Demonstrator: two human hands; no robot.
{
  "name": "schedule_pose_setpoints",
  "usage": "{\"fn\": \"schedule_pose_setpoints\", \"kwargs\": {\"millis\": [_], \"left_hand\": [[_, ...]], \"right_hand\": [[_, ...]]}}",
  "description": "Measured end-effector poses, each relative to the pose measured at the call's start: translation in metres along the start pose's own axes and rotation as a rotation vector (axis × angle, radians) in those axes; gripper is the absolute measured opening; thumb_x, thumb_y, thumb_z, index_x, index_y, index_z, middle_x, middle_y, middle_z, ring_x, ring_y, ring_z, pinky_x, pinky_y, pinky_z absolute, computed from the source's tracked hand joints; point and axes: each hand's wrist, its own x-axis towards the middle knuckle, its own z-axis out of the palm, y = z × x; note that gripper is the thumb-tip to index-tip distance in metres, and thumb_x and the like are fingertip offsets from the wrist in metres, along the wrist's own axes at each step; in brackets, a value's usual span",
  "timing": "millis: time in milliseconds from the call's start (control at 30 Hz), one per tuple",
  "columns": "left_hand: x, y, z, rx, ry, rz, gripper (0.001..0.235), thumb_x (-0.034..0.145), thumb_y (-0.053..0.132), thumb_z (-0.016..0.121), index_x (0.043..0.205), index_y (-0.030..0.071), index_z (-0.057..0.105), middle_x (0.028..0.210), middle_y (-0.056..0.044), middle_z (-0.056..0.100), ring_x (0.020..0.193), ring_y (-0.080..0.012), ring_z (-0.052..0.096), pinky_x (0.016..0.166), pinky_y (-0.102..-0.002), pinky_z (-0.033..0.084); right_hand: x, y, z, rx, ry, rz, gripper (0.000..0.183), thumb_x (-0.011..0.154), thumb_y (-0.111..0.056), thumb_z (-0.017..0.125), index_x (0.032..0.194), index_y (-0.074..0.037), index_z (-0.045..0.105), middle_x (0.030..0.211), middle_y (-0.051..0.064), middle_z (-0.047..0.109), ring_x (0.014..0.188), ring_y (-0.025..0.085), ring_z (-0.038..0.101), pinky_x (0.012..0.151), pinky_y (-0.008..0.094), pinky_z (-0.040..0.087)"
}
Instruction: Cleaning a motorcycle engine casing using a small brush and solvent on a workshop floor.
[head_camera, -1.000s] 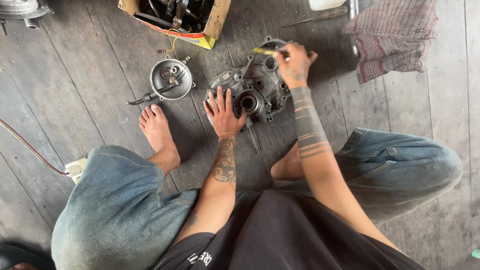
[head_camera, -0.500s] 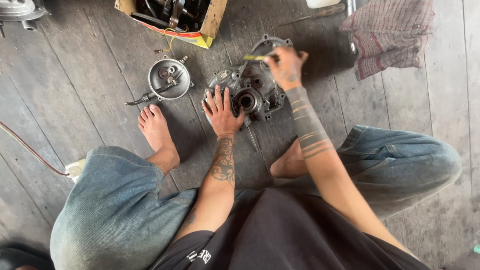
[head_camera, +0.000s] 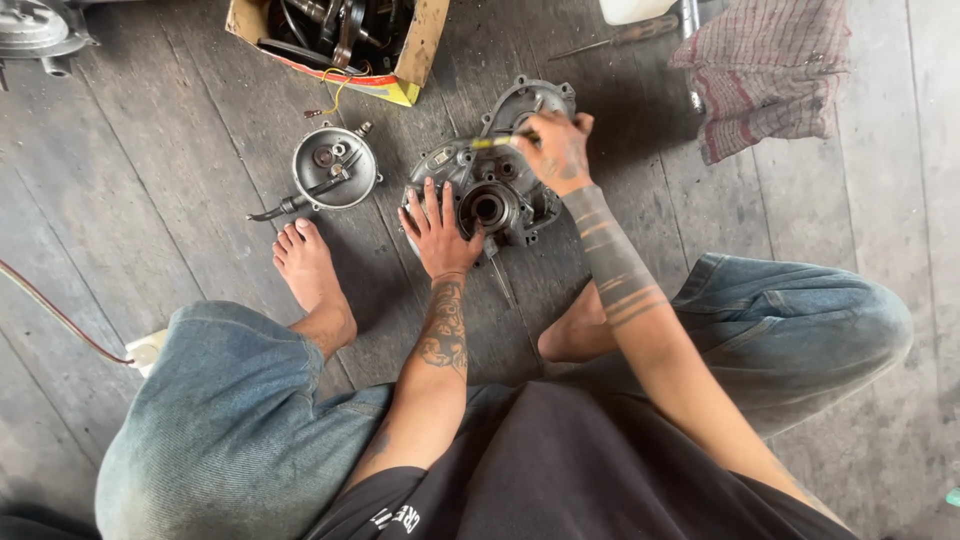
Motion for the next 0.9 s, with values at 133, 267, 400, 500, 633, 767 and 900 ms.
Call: {"fn": "schedule_pose_setpoints", "kwargs": {"millis": [133, 267, 400, 500, 633, 767, 900], "left_hand": [[-0.002, -0.001, 0.001, -0.001, -0.019, -0.007, 0.1, 0.067, 0.051, 0.071, 0.157, 0.019, 0.043, 0.166, -0.011, 0.034, 0.151, -0.0432, 0.03, 0.121, -0.068, 0.022], [-0.002, -0.002, -0.001, -0.017, -0.053, -0.009, 0.104, 0.065, 0.05, 0.074, 0.158, 0.02, 0.041, 0.167, -0.01, 0.033, 0.152, -0.0427, 0.028, 0.122, -0.068, 0.02], [0.002, -0.005, 0.0, -0.022, -0.033, 0.003, 0.105, 0.064, 0.051, 0.074, 0.158, 0.018, 0.041, 0.167, -0.012, 0.033, 0.152, -0.0425, 0.029, 0.122, -0.068, 0.02], [-0.006, -0.003, 0.006, -0.073, -0.015, -0.023, 0.104, 0.07, 0.053, 0.071, 0.16, 0.015, 0.036, 0.167, -0.013, 0.031, 0.153, -0.0422, 0.028, 0.122, -0.068, 0.019], [-0.008, -0.007, 0.009, -0.144, 0.046, 0.001, 0.108, 0.072, 0.055, 0.074, 0.16, 0.013, 0.027, 0.167, -0.021, 0.027, 0.152, -0.0472, 0.027, 0.119, -0.073, 0.018], [-0.006, -0.007, 0.007, -0.227, 0.154, 0.014, 0.099, 0.082, 0.063, 0.068, 0.155, 0.012, 0.027, 0.164, -0.026, 0.028, 0.15, -0.0496, 0.029, 0.115, -0.074, 0.023], [-0.006, -0.01, 0.011, -0.26, 0.188, 0.032, 0.089, 0.087, 0.062, 0.064, 0.151, 0.01, 0.029, 0.161, -0.029, 0.029, 0.149, -0.0519, 0.031, 0.114, -0.076, 0.023]], "right_hand": [[0.009, -0.017, -0.013, -0.07, 0.063, 0.029, 0.017, 0.091, -0.038, 0.078, 0.096, -0.023, 0.072, 0.09, 0.0, 0.07, 0.093, 0.024, 0.067, 0.096, 0.057, 0.034], [0.024, -0.03, -0.028, -0.088, -0.061, -0.027, 0.016, 0.101, -0.041, 0.07, 0.1, -0.025, 0.072, 0.093, -0.003, 0.071, 0.096, 0.021, 0.068, 0.099, 0.057, 0.036], [0.017, -0.031, -0.009, -0.106, 0.034, 0.001, 0.018, 0.096, -0.042, 0.071, 0.097, -0.025, 0.071, 0.087, -0.006, 0.068, 0.089, 0.022, 0.069, 0.089, 0.055, 0.041], [-0.002, -0.048, -0.012, -0.008, -0.017, -0.096, 0.016, 0.088, -0.034, 0.078, 0.094, -0.02, 0.073, 0.086, 0.001, 0.07, 0.089, 0.025, 0.07, 0.094, 0.057, 0.036], [-0.016, -0.057, 0.001, 0.005, 0.051, -0.057, 0.018, 0.085, -0.036, 0.082, 0.093, -0.024, 0.071, 0.084, -0.003, 0.07, 0.087, 0.023, 0.069, 0.09, 0.048, 0.036], [-0.02, -0.045, 0.001, -0.097, 0.11, 0.043, 0.016, 0.09, -0.037, 0.079, 0.096, -0.024, 0.071, 0.083, -0.003, 0.07, 0.082, 0.022, 0.071, 0.093, 0.047, 0.036], [-0.033, -0.069, -0.002, 0.011, -0.017, -0.042, 0.014, 0.093, -0.036, 0.079, 0.093, -0.023, 0.073, 0.085, -0.001, 0.07, 0.086, 0.023, 0.068, 0.095, 0.05, 0.033]]}}
